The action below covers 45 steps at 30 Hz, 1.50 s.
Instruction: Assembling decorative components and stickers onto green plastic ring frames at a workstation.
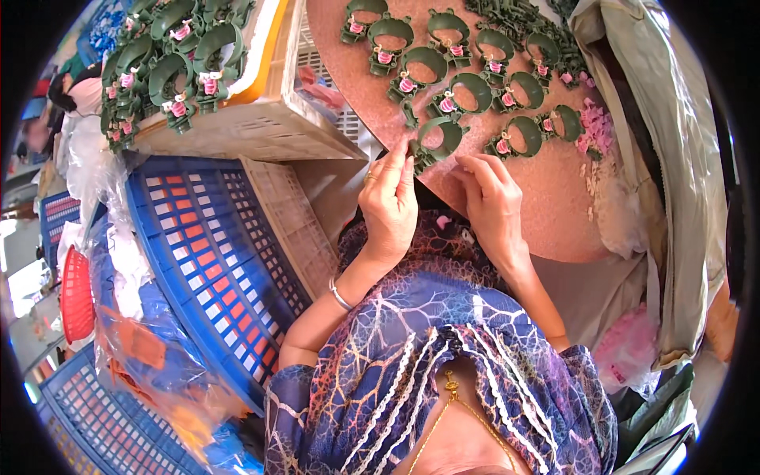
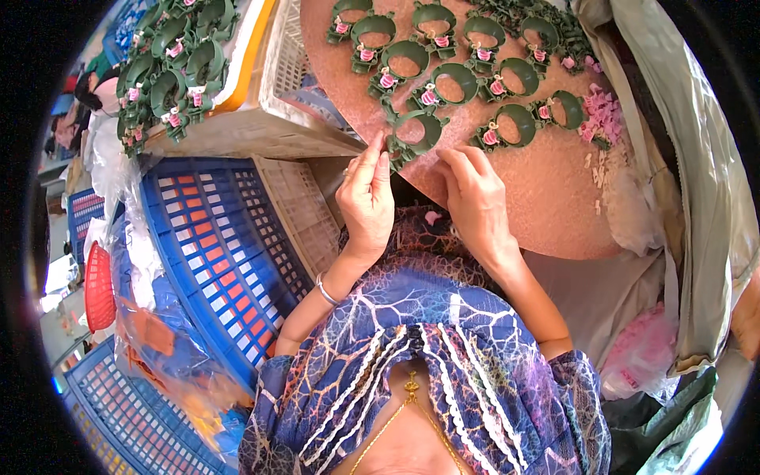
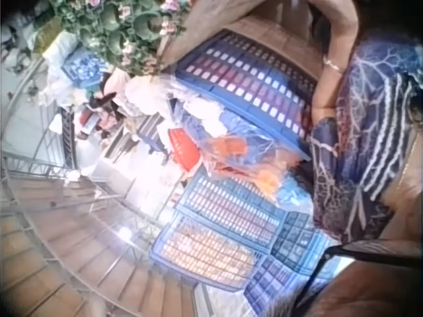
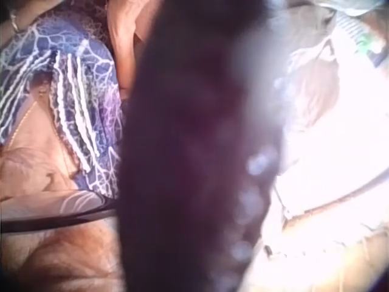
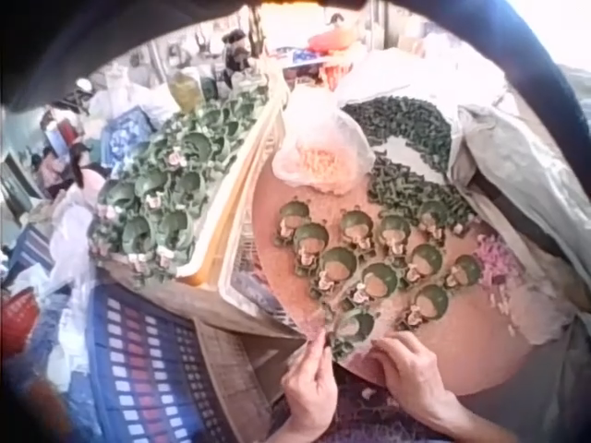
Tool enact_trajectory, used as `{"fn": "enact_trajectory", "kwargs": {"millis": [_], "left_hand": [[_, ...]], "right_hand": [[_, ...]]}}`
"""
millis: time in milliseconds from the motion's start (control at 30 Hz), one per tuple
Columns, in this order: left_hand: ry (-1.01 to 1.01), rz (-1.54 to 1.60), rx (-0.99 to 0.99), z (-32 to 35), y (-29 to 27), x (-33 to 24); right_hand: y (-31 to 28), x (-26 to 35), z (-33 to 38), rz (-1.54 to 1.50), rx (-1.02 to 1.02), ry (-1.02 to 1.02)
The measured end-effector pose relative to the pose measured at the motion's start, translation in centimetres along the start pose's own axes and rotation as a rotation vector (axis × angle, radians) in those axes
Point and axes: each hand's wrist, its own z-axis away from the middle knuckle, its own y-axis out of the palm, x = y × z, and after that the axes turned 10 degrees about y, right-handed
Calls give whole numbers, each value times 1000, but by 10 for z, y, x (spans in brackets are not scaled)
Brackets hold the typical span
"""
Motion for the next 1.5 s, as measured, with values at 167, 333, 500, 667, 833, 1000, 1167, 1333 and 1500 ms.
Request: {"fn": "enact_trajectory", "kwargs": {"millis": [167, 333, 500, 667, 833, 1000, 1167, 1333, 1500], "left_hand": [[-50, -4, -19, 4, 2, -4], [-116, 67, 10, 3, -1, 0], [-291, 252, -33, 3, -1, 3], [-594, 864, -206, 9, 1, 18], [-581, 952, -152, 14, -13, 14], [-597, 948, -167, 23, -14, 20], [-641, 1027, -168, 20, -18, 16], [-684, 1056, -187, 18, -30, 31], [-697, 1093, -181, 15, -36, 38]], "right_hand": [[2, -4, 3, 43, -67, -39], [-16, -7, 5, -71, -123, 85], [-39, -11, 36, -470, 374, 30], [9, -49, 56, -83, 651, -223], [47, -64, 45, 38, 605, -159], [79, -96, 37, 203, 758, -385], [74, -89, 50, 628, 645, -395], [53, -87, 57, 353, 599, -184], [21, -120, 95, -194, 388, -11]]}}
